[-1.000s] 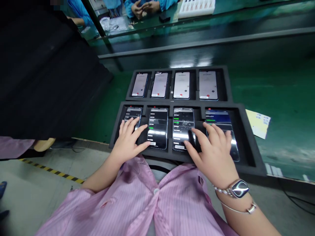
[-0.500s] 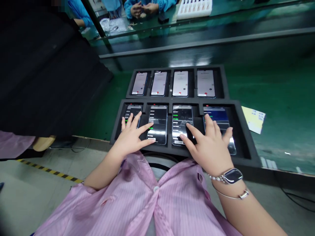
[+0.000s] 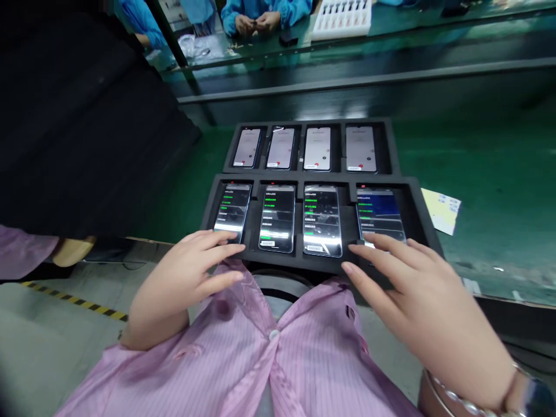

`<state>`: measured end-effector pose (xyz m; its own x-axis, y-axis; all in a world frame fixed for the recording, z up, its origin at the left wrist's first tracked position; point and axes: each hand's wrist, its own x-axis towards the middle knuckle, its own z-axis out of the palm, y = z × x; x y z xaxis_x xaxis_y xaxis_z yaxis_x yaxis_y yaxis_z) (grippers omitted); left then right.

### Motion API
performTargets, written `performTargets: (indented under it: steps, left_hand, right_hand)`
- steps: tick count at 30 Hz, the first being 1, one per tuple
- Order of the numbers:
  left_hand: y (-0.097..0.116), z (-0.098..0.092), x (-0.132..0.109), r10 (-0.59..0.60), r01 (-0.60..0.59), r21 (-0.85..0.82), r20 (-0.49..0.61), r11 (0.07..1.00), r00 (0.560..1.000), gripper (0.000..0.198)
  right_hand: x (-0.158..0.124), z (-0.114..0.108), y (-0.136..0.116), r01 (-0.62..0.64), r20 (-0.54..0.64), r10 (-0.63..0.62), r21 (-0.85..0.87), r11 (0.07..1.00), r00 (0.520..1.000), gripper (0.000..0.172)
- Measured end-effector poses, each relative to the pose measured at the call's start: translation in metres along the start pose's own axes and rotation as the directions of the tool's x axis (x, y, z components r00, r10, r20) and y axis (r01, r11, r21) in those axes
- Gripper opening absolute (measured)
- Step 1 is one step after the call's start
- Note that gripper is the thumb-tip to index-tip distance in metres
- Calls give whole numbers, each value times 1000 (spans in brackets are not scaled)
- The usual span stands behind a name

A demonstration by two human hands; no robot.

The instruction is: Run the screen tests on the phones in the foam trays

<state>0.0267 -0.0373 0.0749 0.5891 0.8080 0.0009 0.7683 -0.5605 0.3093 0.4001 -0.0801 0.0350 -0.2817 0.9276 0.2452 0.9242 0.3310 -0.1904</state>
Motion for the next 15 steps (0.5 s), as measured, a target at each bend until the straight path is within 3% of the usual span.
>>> performTargets:
  steps: [2,6,15]
  left_hand:
    - [-4,16,7,-24,24,1,15,1000,1000,49]
    - [-7,38,13,-56,55,39,19,998,998,55]
    - [-2,49,18,-75,73,61,20,995,997,54]
  right_hand:
    - [5,8,-3,52,8,-53,28,998,999,56]
    - [4,22,-4,0,25,-1,39,999,1000,63]
    - [-4,38,-7,-31,86,31,-3,1000,996,65]
